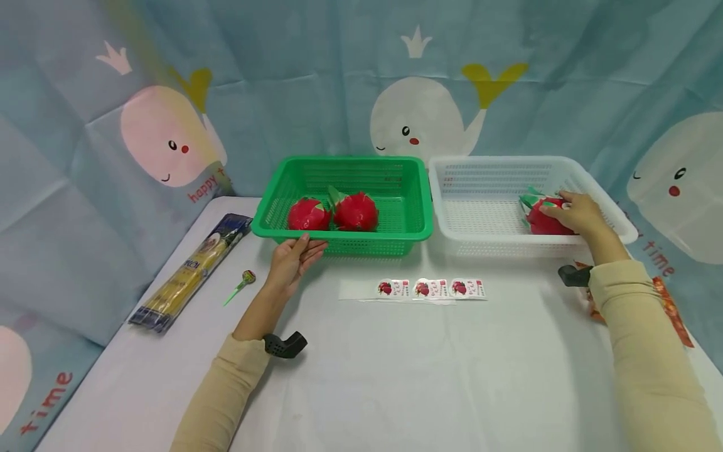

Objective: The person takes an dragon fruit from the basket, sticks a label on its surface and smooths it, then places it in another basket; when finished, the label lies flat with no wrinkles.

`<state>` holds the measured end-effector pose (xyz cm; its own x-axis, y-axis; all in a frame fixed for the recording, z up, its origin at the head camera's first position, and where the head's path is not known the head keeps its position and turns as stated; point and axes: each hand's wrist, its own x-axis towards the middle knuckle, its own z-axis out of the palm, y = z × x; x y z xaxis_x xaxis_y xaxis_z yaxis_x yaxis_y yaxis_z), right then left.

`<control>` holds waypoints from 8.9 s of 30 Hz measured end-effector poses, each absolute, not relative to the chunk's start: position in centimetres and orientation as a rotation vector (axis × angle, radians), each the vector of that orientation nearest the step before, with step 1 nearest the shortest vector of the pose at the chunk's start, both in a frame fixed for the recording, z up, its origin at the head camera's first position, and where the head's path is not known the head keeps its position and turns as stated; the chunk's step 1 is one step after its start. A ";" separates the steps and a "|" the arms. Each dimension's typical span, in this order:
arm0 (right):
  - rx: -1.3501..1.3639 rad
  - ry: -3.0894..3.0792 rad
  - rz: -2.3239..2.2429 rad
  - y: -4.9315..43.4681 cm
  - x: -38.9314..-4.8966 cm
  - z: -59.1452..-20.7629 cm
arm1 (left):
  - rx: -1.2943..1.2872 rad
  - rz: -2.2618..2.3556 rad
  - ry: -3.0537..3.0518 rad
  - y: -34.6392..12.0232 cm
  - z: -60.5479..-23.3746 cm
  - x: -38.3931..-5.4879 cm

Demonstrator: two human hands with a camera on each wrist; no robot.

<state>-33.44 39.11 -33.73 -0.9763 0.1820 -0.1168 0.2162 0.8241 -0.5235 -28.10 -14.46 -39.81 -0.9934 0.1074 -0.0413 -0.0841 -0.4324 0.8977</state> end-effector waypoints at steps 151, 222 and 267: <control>-0.873 2.773 -0.989 19.6 -21.9 -37.4 | 0.040 2.596 1.545 -14.2 -39.6 -28.4; -0.947 2.678 -1.096 20.6 -25.9 -39.0 | 0.564 1.667 2.397 -10.0 -38.5 -27.6; -1.019 2.565 -1.909 18.0 -25.1 -36.8 | 0.302 1.714 2.530 -11.3 -41.5 -27.9</control>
